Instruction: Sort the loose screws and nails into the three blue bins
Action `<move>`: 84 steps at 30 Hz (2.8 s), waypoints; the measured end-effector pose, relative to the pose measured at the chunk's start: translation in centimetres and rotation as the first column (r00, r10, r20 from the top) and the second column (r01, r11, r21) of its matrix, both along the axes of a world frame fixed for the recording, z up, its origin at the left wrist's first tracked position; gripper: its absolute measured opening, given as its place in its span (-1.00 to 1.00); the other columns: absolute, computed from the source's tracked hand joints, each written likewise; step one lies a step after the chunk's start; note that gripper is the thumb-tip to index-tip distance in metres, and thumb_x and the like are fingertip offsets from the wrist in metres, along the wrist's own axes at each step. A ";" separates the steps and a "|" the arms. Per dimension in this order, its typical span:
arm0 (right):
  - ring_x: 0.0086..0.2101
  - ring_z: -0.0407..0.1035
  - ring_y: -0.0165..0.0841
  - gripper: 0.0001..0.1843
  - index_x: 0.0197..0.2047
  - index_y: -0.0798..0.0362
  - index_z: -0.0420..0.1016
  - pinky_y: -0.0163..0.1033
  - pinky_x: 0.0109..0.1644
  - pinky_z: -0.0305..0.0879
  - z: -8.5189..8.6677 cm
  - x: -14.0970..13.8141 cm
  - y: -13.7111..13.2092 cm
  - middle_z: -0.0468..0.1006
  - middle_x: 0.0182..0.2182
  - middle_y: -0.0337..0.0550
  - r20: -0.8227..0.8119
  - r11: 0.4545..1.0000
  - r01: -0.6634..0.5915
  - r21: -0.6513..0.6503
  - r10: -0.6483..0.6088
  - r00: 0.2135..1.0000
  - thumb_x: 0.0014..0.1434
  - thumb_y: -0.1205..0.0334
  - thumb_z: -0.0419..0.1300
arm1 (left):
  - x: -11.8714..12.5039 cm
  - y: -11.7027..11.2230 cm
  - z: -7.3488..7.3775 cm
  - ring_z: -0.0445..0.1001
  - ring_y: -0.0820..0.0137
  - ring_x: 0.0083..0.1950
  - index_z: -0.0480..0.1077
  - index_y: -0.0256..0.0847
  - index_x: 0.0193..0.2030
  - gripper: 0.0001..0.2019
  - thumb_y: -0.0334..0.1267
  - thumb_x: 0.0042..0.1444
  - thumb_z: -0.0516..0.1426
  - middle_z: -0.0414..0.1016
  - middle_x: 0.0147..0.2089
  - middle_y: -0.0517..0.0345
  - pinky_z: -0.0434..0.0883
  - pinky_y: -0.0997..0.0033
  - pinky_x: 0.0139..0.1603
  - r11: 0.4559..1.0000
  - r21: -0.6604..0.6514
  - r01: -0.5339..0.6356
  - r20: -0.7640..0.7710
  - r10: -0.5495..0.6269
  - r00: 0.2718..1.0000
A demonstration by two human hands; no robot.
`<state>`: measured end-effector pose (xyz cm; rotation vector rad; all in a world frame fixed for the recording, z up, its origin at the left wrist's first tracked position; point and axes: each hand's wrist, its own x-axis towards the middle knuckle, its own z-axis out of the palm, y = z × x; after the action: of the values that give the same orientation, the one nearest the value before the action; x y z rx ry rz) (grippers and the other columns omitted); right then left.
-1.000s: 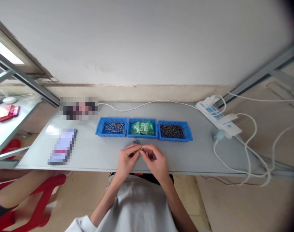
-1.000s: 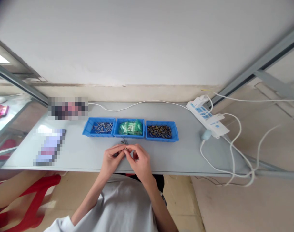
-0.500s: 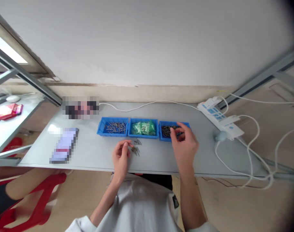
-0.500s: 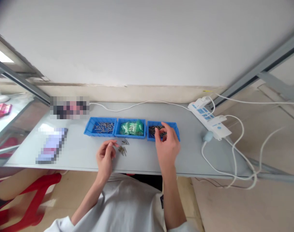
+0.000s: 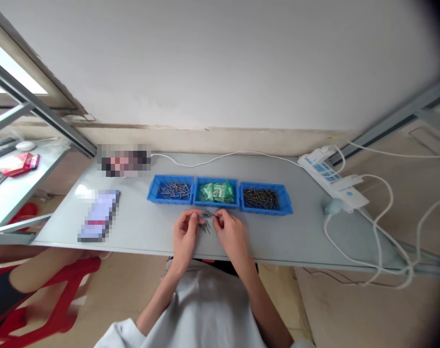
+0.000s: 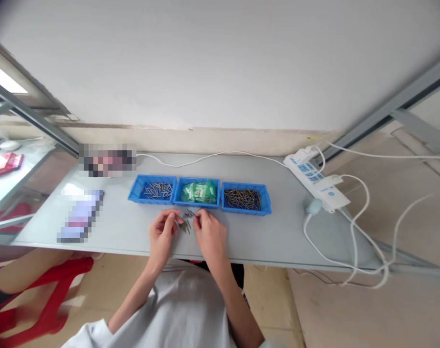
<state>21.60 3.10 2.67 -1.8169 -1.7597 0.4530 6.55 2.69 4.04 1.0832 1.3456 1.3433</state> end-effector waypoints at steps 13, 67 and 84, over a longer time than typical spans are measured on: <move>-0.47 0.31 -0.40 -0.84 -0.14 0.00 0.54 -0.32 -0.32 0.28 0.4 -0.2 -2.1 0.41 -0.49 -0.31 -0.536 0.983 -0.030 0.179 0.123 0.836 0.41 0.13 0.20 | 0.0 0.1 0.2 0.42 0.47 -0.37 0.66 -0.18 -0.11 -0.81 -0.15 0.35 0.24 0.60 -0.20 0.06 0.35 0.48 -0.37 0.956 0.147 0.254 -0.277 -0.207 0.938; -0.44 0.50 -0.31 -0.79 -0.12 -0.02 0.57 -0.28 -0.33 0.28 0.8 -1.1 -1.3 0.64 -0.42 -0.19 -0.187 0.994 0.009 0.107 0.011 0.982 0.44 0.12 0.14 | -2.6 1.2 -0.4 0.57 0.41 -0.31 0.58 -0.04 0.17 -0.72 -0.21 0.41 0.14 0.68 -0.12 0.09 0.47 0.48 -0.18 0.929 0.213 0.304 -0.686 -0.080 0.723; -0.49 0.40 -0.37 -0.68 -0.09 0.03 0.61 -0.32 -0.35 0.33 1.1 0.8 -2.0 0.52 -0.50 -0.25 -0.533 0.998 0.002 0.057 0.029 0.846 0.46 0.03 0.11 | -1.0 0.6 0.0 0.38 0.47 -0.49 0.62 -0.14 -0.14 -0.87 -0.19 0.30 0.24 0.59 -0.41 0.19 0.38 0.50 -0.35 0.963 0.115 0.244 -0.461 -0.166 0.872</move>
<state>22.35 1.06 3.81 -1.4503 -1.3769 0.8191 5.59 3.33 4.08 1.6843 1.4040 1.1000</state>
